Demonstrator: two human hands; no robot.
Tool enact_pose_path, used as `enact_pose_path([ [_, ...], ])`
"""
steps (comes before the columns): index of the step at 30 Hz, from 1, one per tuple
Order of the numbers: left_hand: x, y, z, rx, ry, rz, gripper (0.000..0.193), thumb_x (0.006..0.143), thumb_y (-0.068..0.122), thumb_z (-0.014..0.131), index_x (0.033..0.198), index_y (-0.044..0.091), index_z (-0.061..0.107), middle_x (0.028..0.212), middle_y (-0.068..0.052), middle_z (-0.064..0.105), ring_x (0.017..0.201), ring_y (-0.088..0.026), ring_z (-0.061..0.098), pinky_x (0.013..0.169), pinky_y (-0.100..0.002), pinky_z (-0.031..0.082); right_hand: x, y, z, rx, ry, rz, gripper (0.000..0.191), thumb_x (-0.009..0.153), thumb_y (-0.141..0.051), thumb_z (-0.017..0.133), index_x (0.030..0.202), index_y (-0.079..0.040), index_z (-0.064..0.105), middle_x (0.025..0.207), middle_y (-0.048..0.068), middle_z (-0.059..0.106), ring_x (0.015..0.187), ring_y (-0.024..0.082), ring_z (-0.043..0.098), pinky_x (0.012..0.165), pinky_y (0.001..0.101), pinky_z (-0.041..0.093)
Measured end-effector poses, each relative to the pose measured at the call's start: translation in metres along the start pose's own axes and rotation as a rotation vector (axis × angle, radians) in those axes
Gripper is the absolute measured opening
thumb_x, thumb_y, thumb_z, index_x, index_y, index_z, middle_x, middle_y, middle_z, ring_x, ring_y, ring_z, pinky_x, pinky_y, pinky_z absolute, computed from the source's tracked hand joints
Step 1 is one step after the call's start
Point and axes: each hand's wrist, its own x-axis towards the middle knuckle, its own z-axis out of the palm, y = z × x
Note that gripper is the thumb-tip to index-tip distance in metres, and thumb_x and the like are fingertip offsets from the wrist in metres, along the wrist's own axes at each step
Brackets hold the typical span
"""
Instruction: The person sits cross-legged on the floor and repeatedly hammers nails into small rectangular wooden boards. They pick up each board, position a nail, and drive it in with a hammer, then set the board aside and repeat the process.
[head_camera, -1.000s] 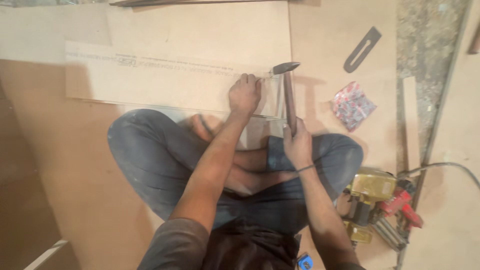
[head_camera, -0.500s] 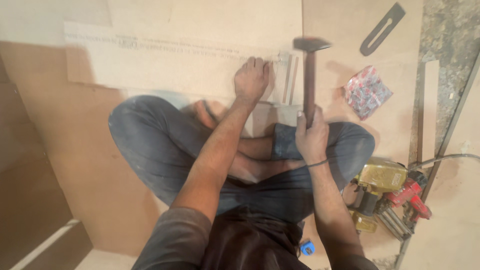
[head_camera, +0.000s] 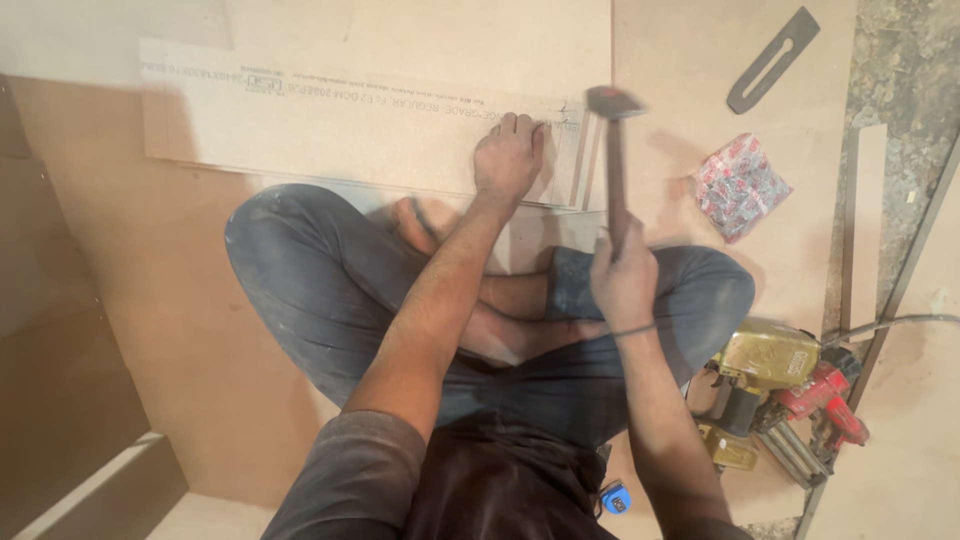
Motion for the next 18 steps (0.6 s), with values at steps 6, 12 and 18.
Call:
enact_pose_path([
  [6, 0.000, 0.000, 0.003, 0.022, -0.021, -0.006, 0.025, 0.095, 0.033, 0.065, 0.087, 0.010, 0.060, 0.084, -0.010, 0.061, 0.073, -0.029, 0.067, 0.061, -0.044, 0.055, 0.005, 0.001, 0.009, 0.050, -0.039, 0.119, 0.026, 0.102, -0.018, 0.060, 0.120, 0.000, 0.055, 0.086, 0.030, 0.068, 0.083, 0.050, 0.068, 0.070, 0.0577, 0.052],
  [12, -0.002, 0.001, -0.003, -0.010, 0.010, 0.015, 0.022, 0.097, 0.030, 0.065, 0.090, 0.010, 0.059, 0.087, -0.011, 0.062, 0.076, -0.030, 0.067, 0.064, -0.044, 0.055, -0.002, -0.003, 0.013, -0.091, -0.086, 0.111, 0.027, 0.099, -0.017, 0.062, 0.117, 0.002, 0.055, 0.086, 0.033, 0.067, 0.083, 0.055, 0.064, 0.070, 0.0617, 0.049],
  [18, -0.002, 0.001, -0.001, 0.003, -0.010, 0.008, 0.023, 0.097, 0.032, 0.065, 0.090, 0.010, 0.060, 0.087, -0.011, 0.062, 0.076, -0.030, 0.068, 0.064, -0.044, 0.056, -0.012, -0.002, 0.012, 0.059, 0.013, 0.138, 0.029, 0.102, -0.021, 0.058, 0.120, 0.001, 0.053, 0.085, 0.031, 0.068, 0.084, 0.052, 0.067, 0.068, 0.0595, 0.051],
])
